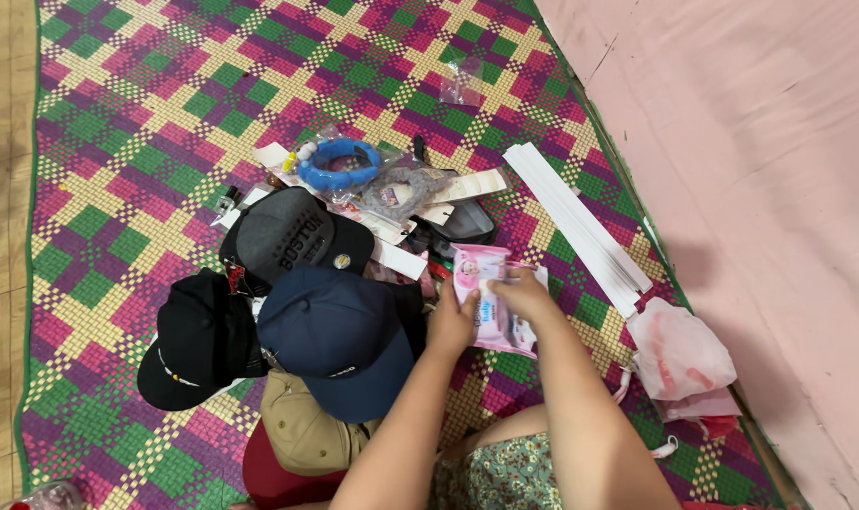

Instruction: The person sits on a mat and cleans a dark blue baseball cap using a white wipe. They wipe the brim, the front panel, and the inside of the cap. After cleaning, they place the cap into a white plastic basket.

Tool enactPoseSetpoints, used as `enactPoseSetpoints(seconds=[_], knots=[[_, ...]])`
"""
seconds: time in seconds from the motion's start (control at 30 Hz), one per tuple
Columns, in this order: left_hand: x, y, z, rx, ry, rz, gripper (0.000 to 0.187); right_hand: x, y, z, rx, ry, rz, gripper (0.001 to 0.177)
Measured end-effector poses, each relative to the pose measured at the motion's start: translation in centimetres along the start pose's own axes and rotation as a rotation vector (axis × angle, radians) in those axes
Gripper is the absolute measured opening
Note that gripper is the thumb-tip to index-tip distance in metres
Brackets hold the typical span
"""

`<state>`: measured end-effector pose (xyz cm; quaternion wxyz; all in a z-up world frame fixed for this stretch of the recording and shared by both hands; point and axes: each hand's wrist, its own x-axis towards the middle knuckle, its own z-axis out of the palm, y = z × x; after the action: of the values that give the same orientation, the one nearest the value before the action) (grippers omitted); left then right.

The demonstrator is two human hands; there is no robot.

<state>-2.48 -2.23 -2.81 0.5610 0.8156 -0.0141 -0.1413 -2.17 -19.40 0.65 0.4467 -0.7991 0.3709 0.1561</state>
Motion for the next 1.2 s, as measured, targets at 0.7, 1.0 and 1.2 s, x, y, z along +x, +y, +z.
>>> enactPoseSetpoints(seconds=[0.7,1.0,1.2], knots=[[0.1,-2.2,9.3,-0.117,-0.439,0.212,0.065,-2.9,-2.2,-0.8,0.64,-0.092,-0.445,0.041],[1.2,-0.6,5.4,-0.794,-0.268,0.02,0.031,-5.0,-4.6,-1.2,0.735,-0.135,-0.598,0.024],[0.9,0.8,1.8,-0.568,-0.286,0.183,0.026,-5.6,-3.5,-2.4,0.336,-0.308,-0.504,0.031]])
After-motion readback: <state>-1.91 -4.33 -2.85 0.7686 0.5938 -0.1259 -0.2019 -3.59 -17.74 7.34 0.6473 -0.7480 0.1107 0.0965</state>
